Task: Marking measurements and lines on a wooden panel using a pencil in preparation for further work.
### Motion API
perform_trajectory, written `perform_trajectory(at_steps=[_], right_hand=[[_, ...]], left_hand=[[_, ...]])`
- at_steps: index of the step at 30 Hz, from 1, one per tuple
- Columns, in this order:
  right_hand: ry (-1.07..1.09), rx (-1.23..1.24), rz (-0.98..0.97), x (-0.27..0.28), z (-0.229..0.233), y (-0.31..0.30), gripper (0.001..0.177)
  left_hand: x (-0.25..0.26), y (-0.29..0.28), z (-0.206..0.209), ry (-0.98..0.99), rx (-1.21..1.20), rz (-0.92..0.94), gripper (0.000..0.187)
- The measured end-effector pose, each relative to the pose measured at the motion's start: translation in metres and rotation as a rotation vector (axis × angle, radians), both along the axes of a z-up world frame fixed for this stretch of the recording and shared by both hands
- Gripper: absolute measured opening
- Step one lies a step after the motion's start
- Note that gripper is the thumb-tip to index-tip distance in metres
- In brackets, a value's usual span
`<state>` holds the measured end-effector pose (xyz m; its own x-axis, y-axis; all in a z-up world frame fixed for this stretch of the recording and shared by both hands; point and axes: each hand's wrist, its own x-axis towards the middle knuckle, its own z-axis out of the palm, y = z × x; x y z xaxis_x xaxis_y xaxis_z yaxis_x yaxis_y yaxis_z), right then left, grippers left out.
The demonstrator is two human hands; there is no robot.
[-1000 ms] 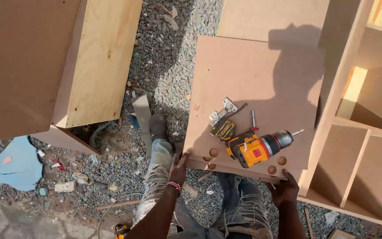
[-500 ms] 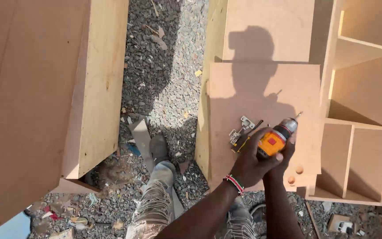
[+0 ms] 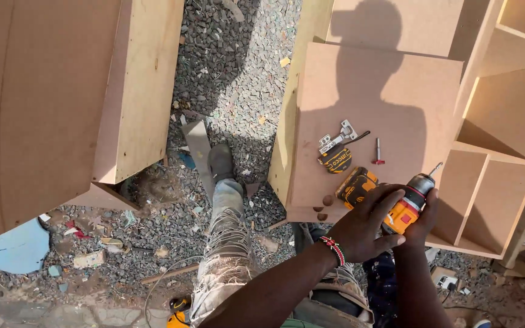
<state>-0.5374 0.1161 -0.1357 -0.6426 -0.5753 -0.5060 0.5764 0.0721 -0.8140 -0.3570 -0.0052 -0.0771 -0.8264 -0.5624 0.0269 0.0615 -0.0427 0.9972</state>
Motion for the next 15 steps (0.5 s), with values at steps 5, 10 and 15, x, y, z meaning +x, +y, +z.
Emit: perform_trajectory(at_steps=[5, 10, 15], right_hand=[[-0.172, 0.018, 0.008, 0.023, 0.062, -0.042, 0.076], [-0.004, 0.098, 0.178, 0.013, 0.066, -0.021, 0.096], [0.302, 0.323, 0.206, 0.025, 0.003, 0.034, 0.076]], left_hand=[[0.018, -0.025, 0.0, -0.004, 0.182, -0.102, 0.09], [0.067, -0.065, -0.086, -0.193, 0.507, 0.236, 0.043], [0.134, -0.13, -0.285, -0.535, 0.485, 0.593, 0.036]])
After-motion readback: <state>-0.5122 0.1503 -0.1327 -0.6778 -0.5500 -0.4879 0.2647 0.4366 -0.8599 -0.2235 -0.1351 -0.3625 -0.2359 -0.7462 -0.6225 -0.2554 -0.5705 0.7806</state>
